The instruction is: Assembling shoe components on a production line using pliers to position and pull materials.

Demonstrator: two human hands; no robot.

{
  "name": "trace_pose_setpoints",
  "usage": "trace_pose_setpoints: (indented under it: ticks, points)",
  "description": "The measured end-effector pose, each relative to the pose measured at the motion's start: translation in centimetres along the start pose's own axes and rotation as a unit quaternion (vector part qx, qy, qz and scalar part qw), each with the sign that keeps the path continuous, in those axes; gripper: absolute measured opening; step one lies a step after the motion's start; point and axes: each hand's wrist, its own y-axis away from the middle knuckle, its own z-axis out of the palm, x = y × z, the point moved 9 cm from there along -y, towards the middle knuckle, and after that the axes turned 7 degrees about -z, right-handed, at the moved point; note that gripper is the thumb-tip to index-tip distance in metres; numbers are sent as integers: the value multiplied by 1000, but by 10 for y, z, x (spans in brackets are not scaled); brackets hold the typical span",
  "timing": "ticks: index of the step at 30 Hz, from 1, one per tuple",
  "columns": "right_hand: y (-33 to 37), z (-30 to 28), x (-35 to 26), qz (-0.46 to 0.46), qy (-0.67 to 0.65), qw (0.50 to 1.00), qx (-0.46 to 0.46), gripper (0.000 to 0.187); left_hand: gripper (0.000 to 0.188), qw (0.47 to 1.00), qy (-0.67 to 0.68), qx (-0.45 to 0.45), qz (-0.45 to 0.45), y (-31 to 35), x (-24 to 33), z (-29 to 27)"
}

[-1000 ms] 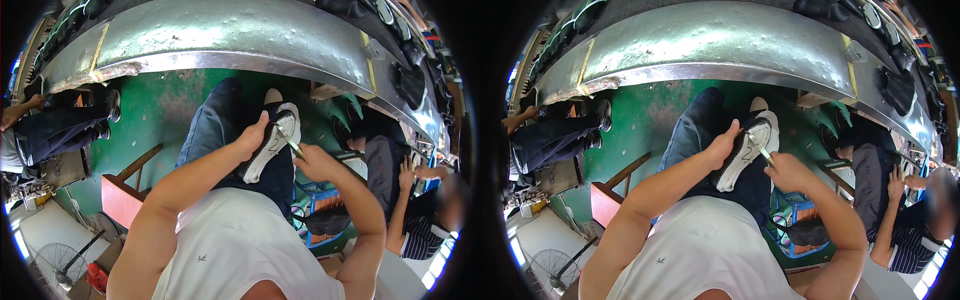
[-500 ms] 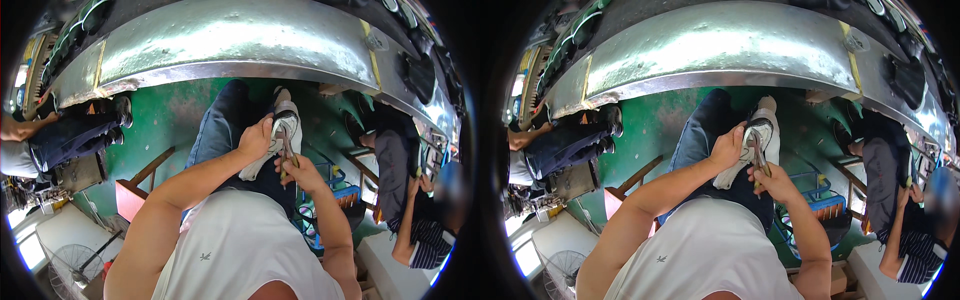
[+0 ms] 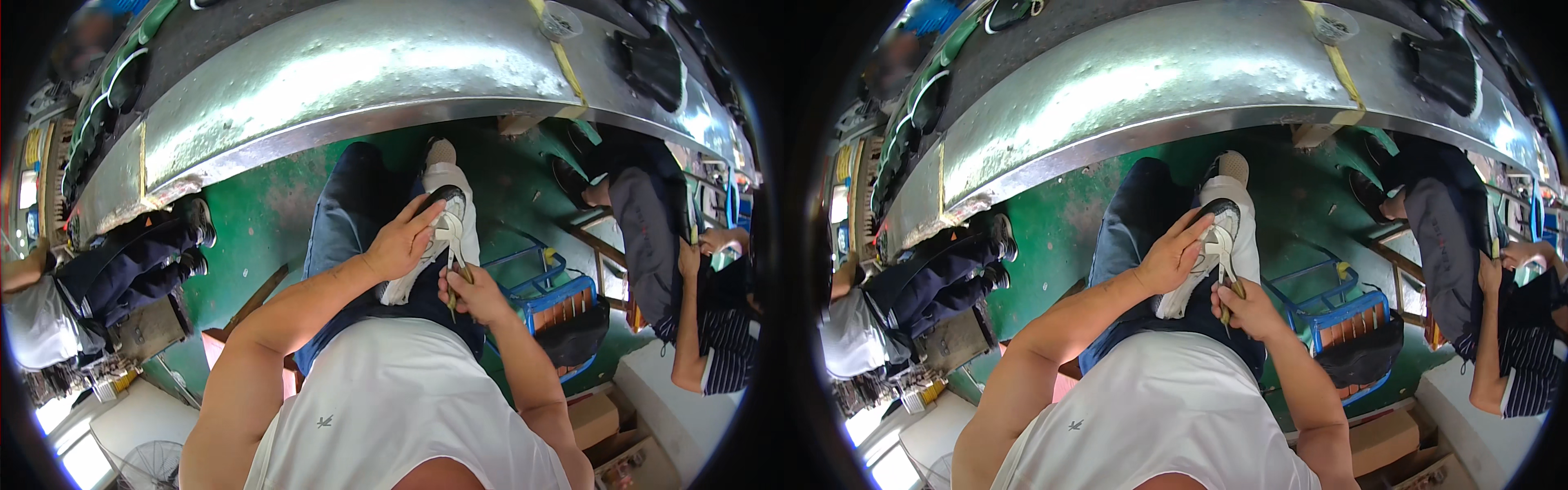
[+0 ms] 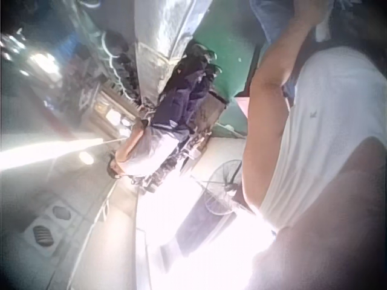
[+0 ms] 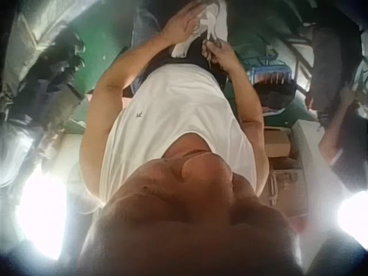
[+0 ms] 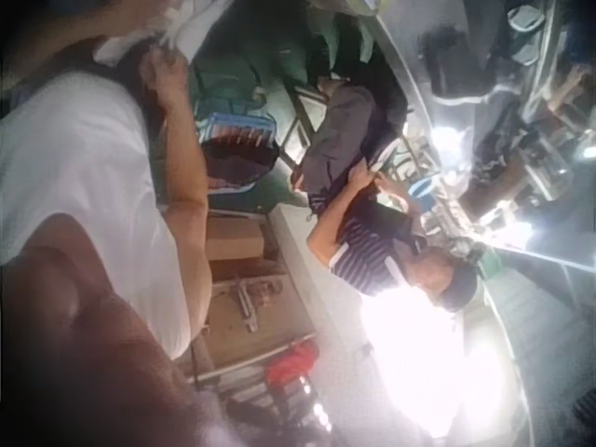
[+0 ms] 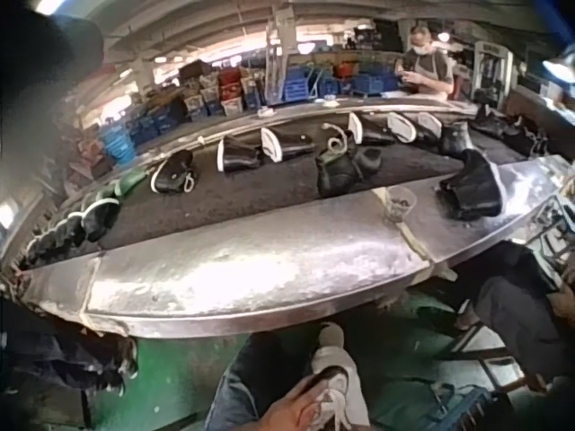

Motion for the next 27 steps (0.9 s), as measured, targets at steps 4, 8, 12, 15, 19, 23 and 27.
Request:
trace_pose_setpoints:
  ticks: [4,8,12,15,19,23,27]
  points:
    - [7,-23,-17,39,-71,986,-145,37,49,996,-68,-65,-7,-5,-6,12]
    - [12,-57,-49,7,113,992,-60,39,44,996,-57,-60,-15,-9,-9,12]
    - [-4,-35,-106,-218,320,918,82,44,39,994,-57,-93,-10,-15,-3,17]
    - [-19,-38,-111,-140,408,901,41,44,34,994,-16,-100,-32,-17,-11,15]
    - [-17,-24,-121,-256,452,852,68,44,34,991,16,-118,-63,-17,-18,16]
    - [-26,-28,-106,-96,417,904,-3,43,35,992,2,-121,-30,-14,-21,15]
    - [-25,-33,-116,-194,455,868,47,41,36,990,37,-126,-55,-16,-20,15]
